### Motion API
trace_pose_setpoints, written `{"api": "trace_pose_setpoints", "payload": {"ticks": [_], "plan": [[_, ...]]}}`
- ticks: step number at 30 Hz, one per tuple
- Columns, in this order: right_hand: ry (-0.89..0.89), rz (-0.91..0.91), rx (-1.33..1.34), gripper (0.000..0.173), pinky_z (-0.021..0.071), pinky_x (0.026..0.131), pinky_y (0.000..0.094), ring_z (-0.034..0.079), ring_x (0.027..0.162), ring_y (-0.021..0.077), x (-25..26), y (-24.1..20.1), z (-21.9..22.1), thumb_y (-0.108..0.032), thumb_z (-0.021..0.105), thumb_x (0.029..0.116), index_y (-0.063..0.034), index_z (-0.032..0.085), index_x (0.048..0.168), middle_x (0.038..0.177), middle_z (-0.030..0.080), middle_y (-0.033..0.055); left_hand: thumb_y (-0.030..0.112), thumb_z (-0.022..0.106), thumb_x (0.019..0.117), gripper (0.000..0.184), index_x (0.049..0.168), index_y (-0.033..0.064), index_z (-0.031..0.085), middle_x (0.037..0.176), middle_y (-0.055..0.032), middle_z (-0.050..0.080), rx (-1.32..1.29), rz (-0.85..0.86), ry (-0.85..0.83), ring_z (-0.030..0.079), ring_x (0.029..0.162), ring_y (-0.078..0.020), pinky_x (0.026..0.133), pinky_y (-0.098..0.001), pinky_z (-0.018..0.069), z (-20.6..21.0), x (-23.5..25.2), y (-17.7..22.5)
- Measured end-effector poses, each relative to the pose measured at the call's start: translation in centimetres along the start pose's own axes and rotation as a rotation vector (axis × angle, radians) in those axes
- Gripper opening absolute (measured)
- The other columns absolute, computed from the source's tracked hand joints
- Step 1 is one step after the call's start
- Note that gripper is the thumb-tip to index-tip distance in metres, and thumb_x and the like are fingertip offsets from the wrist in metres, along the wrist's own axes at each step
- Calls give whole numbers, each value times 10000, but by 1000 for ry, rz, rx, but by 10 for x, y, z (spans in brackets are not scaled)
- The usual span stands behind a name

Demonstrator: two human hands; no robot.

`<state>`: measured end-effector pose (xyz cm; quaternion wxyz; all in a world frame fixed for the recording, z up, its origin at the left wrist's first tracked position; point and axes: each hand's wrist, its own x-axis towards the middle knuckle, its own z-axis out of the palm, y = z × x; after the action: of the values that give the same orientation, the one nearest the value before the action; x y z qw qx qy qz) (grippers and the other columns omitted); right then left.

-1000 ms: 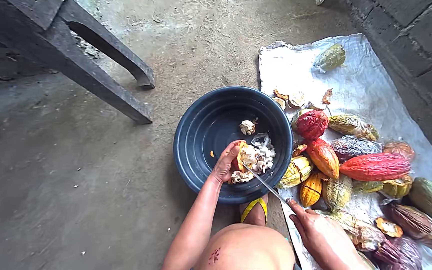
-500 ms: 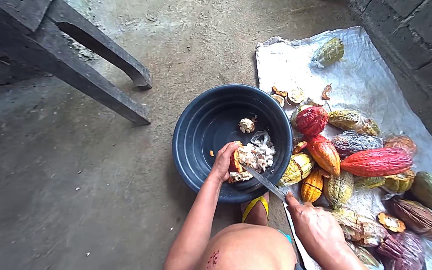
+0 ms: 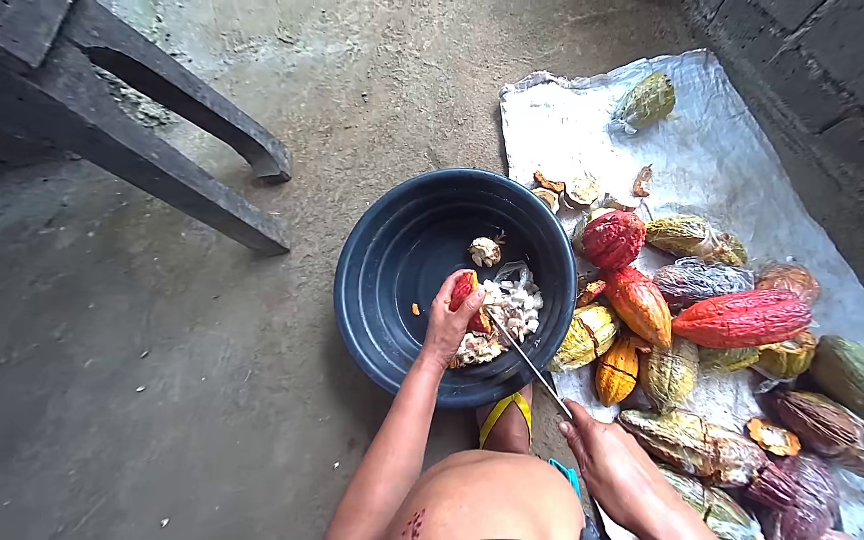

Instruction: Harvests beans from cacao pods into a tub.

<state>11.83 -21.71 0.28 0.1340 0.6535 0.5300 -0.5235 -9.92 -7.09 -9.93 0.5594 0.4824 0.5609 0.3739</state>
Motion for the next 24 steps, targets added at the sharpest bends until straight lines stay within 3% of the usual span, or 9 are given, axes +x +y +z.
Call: {"api": "trace_pose_setpoints", "payload": {"ticks": [3, 7, 9, 11, 13, 16, 19, 21, 24], "plan": [[21, -107, 226, 429, 522, 777, 512, 661, 814, 302, 6, 10, 15, -370, 358, 1116, -110, 554, 1396, 877, 661, 132, 373, 561, 903, 622, 1426, 46, 479, 1207, -82, 619, -89, 42, 20, 635, 1027, -110, 912, -342, 550, -2, 2, -4], [-49, -99, 279, 406, 539, 706, 467, 643, 704, 266, 7, 10, 14, -375, 359, 1118, -119, 557, 1363, 826, 627, 114, 389, 491, 919, 579, 1409, 81, 486, 1268, -78, 640, -204, -22, 27, 651, 1041, -119, 877, -325, 559, -5, 0, -11], [-69, -127, 282, 404, 540, 675, 450, 628, 658, 249, 6, 12, 11, -382, 359, 1117, -119, 554, 1353, 786, 604, 98, 429, 449, 954, 561, 1415, 109, 488, 1202, -65, 670, -311, -87, 36, 678, 1001, -131, 836, -323, 581, -7, -1, -11], [-42, -150, 179, 431, 533, 729, 495, 656, 742, 295, -1, 11, 2, -386, 367, 1113, -125, 545, 1406, 825, 642, 127, 485, 370, 1017, 529, 1408, 145, 478, 1106, -33, 689, -408, -155, 17, 696, 942, -129, 784, -322, 601, -11, -2, -8], [14, -126, -7, 456, 530, 790, 569, 695, 878, 372, -11, 6, -11, -406, 382, 1110, -169, 526, 1472, 913, 702, 169, 584, 358, 1007, 571, 1361, 153, 482, 1051, -33, 708, -442, -227, -59, 710, 907, -154, 729, -359, 613, -20, -4, -6], [171, -128, -230, 433, 551, 722, 569, 714, 859, 386, -22, 11, -25, -402, 420, 1095, -248, 565, 1473, 935, 720, 163, 520, 385, 970, 447, 1191, 176, 565, 961, -34, 738, -460, -312, -181, 729, 819, -161, 609, -341, 604, -26, -4, -3], [210, -133, -372, 410, 551, 672, 539, 718, 824, 371, -30, 15, -38, -380, 444, 1085, -274, 593, 1452, 934, 721, 160, 497, 407, 963, 399, 1033, 183, 643, 911, -22, 754, -512, -354, -249, 734, 829, -133, 683, -321, 613, -27, -5, -2], [151, -75, -439, 418, 549, 700, 536, 717, 861, 378, -34, 11, -43, -382, 424, 1095, -290, 562, 1479, 984, 722, 161, 508, 363, 989, 441, 1078, 166, 628, 926, -10, 752, -494, -348, -252, 729, 862, -118, 759, -316, 612, -25, -7, -1], [97, -40, -463, 431, 548, 730, 546, 718, 904, 387, -34, 8, -46, -397, 404, 1101, -300, 533, 1501, 1034, 728, 167, 536, 358, 986, 496, 1206, 143, 564, 956, 16, 740, -394, -336, -265, 717, 890, -93, 789, -298, 605, -22, -8, 2]]}}
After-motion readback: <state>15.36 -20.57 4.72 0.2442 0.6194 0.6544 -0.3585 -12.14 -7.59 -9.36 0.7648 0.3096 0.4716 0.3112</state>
